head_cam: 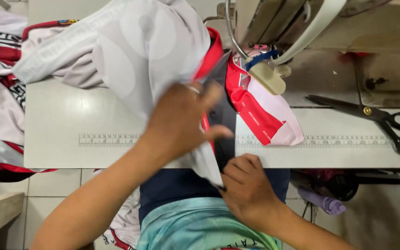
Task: Trimming excess threads and inspecting sports jerseys at a sewing workstation
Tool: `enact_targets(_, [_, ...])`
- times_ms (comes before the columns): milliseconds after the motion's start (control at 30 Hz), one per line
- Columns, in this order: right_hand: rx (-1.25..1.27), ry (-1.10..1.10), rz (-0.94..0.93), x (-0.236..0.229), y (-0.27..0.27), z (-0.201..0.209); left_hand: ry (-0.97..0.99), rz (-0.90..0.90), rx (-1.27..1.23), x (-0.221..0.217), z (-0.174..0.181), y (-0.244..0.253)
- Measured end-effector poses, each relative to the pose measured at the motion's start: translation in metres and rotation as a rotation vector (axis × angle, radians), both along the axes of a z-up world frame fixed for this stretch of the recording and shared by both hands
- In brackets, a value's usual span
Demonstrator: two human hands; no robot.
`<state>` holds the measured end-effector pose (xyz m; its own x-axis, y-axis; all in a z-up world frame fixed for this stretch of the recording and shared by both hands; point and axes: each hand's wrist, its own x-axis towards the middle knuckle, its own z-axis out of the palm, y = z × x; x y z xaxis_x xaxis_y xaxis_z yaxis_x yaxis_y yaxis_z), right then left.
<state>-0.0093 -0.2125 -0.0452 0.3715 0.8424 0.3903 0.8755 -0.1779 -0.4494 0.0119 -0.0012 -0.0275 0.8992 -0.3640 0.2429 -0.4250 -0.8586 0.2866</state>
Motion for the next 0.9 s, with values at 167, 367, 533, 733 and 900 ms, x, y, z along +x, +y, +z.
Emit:
enact_targets(167, [-0.014, 0.006, -0.462, 0.014, -0.053, 0.017, -0.08, 0.335, 0.365, -0.013, 0.02, 0.002])
enact_targets(367, [-0.059, 0.082, -0.598, 0.076, -0.065, 0.003, -0.073, 0.093, -0.007, -0.022, 0.042, -0.003])
enact_targets(533, [0.231, 0.19, -0.03, 0.036, -0.009, 0.056, 0.019, -0.176, -0.172, -0.024, 0.07, -0.01])
enact_targets(733, [0.23, 0.293, 0.264, 0.044, 0.001, 0.071, 0.252, -0.376, -0.271, -0.03, 0.098, 0.009])
enact_targets(900, [0.015, 0.256, 0.207, 0.07, -0.001, 0.066, 0.346, -0.415, -0.303, -0.033, 0.1, 0.02])
